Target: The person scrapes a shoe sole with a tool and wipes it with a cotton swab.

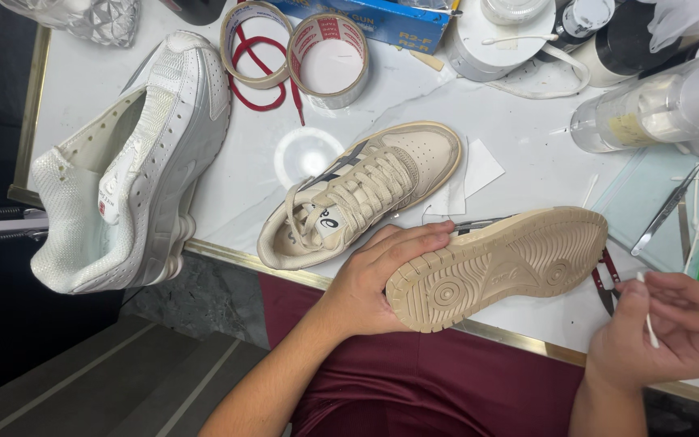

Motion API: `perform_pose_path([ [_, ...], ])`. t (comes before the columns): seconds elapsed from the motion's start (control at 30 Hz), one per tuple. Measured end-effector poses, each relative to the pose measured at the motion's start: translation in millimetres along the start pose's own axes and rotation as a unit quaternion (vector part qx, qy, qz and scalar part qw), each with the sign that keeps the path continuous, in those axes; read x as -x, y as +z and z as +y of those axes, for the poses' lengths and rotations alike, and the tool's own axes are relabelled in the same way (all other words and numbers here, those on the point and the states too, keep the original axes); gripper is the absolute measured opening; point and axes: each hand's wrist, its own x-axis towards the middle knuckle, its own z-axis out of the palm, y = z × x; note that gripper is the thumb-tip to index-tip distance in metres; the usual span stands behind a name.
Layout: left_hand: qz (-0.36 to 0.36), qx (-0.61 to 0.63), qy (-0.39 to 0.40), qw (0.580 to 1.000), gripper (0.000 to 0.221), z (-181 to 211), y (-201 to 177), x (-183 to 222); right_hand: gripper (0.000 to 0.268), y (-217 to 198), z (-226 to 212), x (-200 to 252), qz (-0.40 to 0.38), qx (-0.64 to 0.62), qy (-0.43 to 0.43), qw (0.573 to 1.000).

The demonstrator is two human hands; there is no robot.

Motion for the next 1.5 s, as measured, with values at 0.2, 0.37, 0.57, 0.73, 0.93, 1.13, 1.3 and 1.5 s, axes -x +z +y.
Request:
perform_pose_path([
  [0.2,0.030,0.002,0.051,0.998,0.099,10,-2,-4,0.029,18,-6,-7,-0.005,-0.012,-0.004,1.000],
  [0.37,0.069,-0.050,0.066,0.994,0.090,22,-1,-1,0.028,24,-17,-8,0.013,-0.078,0.058,0.995],
  [0.57,0.069,-0.138,0.075,0.985,0.078,35,-13,-1,0.024,24,-3,-1,0.012,-0.101,0.029,0.994],
  [0.73,0.073,-0.168,0.065,0.981,0.065,44,-14,-4,0.017,25,1,1,0.018,-0.125,0.030,0.991],
  [0.93,0.012,-0.249,0.020,0.968,0.054,76,-14,-21,0.013,27,2,1,0.012,-0.130,0.021,0.991],
  [1.13,-0.053,-0.364,-0.008,0.930,0.078,95,5,-48,0.011,33,-28,-13,-0.001,-0.156,0.012,0.988],
  [1.3,-0.033,-0.376,-0.060,0.924,0.088,90,17,-56,0.014,46,-91,-37,-0.073,-0.164,0.011,0.984],
  [1.5,0.002,-0.369,-0.076,0.926,0.090,91,23,-49,0.019,63,-126,-81,-0.224,-0.007,-0.093,0.970],
])
